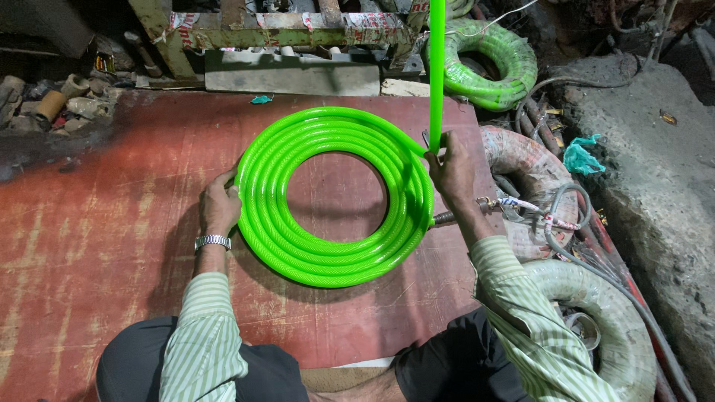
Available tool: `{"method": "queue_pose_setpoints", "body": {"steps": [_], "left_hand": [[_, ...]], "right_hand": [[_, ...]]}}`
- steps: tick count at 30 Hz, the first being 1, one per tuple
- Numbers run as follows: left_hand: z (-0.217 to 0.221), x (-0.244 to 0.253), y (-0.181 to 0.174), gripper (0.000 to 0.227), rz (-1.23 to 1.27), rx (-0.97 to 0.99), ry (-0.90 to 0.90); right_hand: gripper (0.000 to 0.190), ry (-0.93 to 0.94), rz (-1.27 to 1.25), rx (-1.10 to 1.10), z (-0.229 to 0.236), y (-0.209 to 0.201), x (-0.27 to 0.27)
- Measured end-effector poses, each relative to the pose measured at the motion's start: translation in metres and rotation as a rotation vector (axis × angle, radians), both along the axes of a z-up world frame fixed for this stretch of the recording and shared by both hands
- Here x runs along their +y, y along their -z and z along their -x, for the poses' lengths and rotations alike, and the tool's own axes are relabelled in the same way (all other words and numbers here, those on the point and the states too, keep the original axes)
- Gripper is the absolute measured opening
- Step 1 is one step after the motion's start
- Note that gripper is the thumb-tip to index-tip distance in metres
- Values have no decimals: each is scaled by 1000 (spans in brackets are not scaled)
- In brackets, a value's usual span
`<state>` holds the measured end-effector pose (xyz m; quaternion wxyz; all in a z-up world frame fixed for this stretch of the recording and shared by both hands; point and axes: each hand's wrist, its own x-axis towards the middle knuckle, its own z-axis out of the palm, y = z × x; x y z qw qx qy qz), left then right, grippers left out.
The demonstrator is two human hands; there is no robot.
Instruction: The person sits on a red mat and coils a long green flexible hose into a tight circular bundle on the floor. They repeatedly pull the hose, loop it around the existing coil, and adjust the layers to keep the bundle compact.
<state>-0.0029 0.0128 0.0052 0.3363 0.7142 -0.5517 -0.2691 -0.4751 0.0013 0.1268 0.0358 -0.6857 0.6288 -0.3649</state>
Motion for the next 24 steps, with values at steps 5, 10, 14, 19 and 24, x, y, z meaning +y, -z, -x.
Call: {"method": "queue_pose_setpoints", "body": {"steps": [5,10,14,19,24], "left_hand": [[-6,-1,13,40,14,-31,-90],[-4,5,11,38,40,-80,-146],[9,10,-11,30,238,-14,-126],[43,18,-63,24,335,178,-74],[100,-10,-111,24,324,356,105]], "right_hand": [[34,19,-4,22,13,23,0],[37,13,-23,15,24,39,7],[35,15,-21,37,25,48,15],[31,-38,-17,56,24,59,39],[12,-81,-48,225,30,84,55]]}}
